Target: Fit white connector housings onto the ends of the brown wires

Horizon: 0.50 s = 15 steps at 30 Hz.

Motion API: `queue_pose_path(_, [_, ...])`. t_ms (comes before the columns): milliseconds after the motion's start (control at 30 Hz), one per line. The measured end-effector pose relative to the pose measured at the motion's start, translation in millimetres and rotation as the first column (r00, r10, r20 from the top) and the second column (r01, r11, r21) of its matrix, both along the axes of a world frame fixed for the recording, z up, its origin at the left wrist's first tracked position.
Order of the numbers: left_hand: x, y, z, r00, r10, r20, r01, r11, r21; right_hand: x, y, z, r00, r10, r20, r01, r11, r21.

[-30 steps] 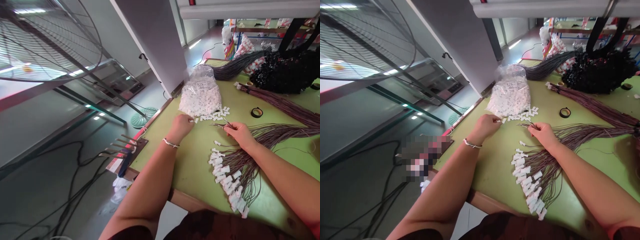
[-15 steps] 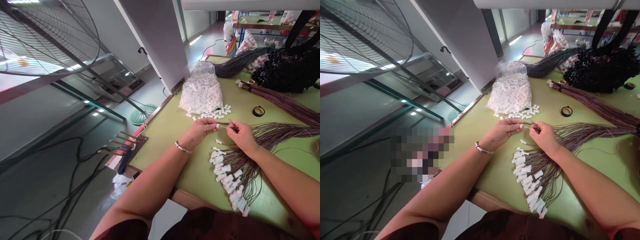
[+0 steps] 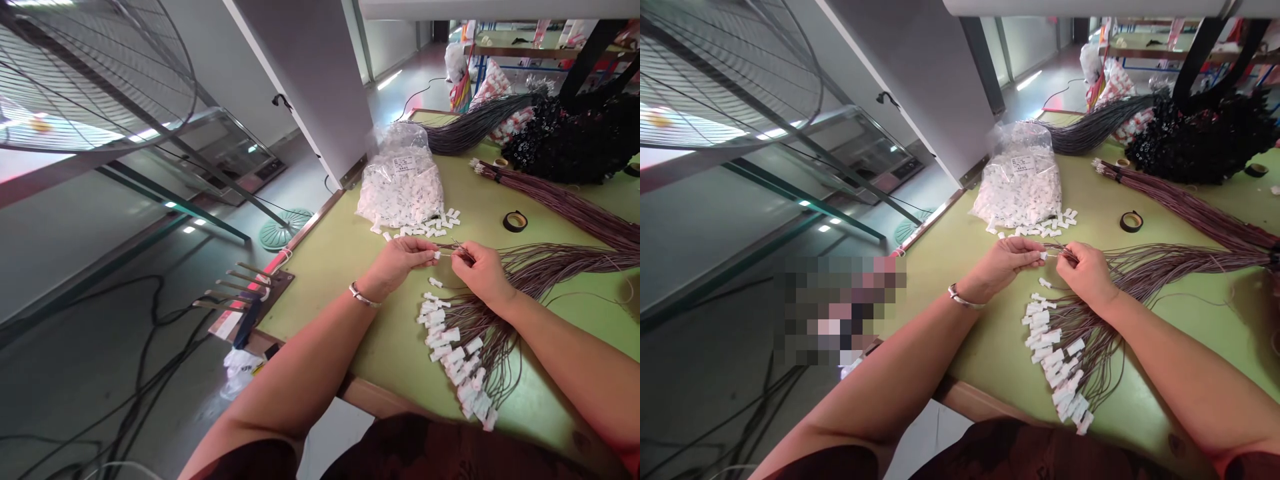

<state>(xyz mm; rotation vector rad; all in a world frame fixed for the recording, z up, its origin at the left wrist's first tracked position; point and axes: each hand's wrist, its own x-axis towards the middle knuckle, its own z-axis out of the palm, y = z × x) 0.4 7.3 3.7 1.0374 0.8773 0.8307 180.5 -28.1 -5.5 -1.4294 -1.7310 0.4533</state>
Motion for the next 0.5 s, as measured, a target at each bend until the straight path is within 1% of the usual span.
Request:
queue_pose_path(67, [1.0, -2.1, 1.6, 0.996, 0.011, -0.094, -0.001, 0.994, 0.109, 0.6, -0.2, -0.5, 0.999, -0.007, 0.041, 0.006, 1.0, 0.017])
queue_pose_path(133, [2.7, -4.3, 3.0, 0.971, 0.07, -0.227, -0.017, 0.973, 0.229, 1.3, -1.0, -0.2, 0.997, -0.002, 0.082, -0.001, 0.999, 0.038])
queue_pose_path(200, [4.6, -6.1, 3.6, 0.926, 0.163, -0.341, -0.031, 0.932, 0.362, 2.1, -1.8, 0.7, 0.994, 0.013, 0.112, -0.019, 0.999, 0.05])
queue_pose_path(233, [5.5, -6.6, 3.5, 0.906, 0.2, -0.374, -0.026, 0.906, 0.423, 2.4, -2.0, 1.1, 0.992, 0.026, 0.121, -0.032, 0.998, 0.052])
queue_pose_path(267, [6.3, -7.1, 3.2, 0.894, 0.222, -0.389, -0.014, 0.882, 0.47, 2.7, -2.0, 1.6, 0.991, 0.042, 0.128, -0.049, 0.998, 0.049])
queue_pose_path(300, [7.0, -7.4, 2.8, 0.895, 0.218, -0.39, 0.004, 0.869, 0.495, 2.9, -1.8, 2.0, 0.989, 0.062, 0.131, -0.068, 0.997, 0.045])
queue_pose_path(333, [7.7, -7.7, 2.4, 0.906, 0.184, -0.382, 0.029, 0.872, 0.489, 3.1, -1.4, 2.2, 0.987, 0.083, 0.134, -0.09, 0.995, 0.043])
queue_pose_path(367, [8.4, -8.0, 2.1, 0.92, 0.13, -0.369, 0.058, 0.887, 0.458, 3.2, -0.9, 2.4, 0.985, 0.105, 0.14, -0.112, 0.993, 0.044])
queue_pose_path(433, [10.2, -8.5, 1.7, 0.945, 0.021, -0.327, 0.101, 0.931, 0.35, 3.4, 0.1, 2.7, 0.979, 0.136, 0.155, -0.145, 0.988, 0.05])
queue_pose_path(500, [12.2, -8.5, 1.3, 0.96, -0.02, -0.278, 0.093, 0.963, 0.252, 3.5, 0.9, 3.2, 0.979, 0.143, 0.143, -0.151, 0.988, 0.043])
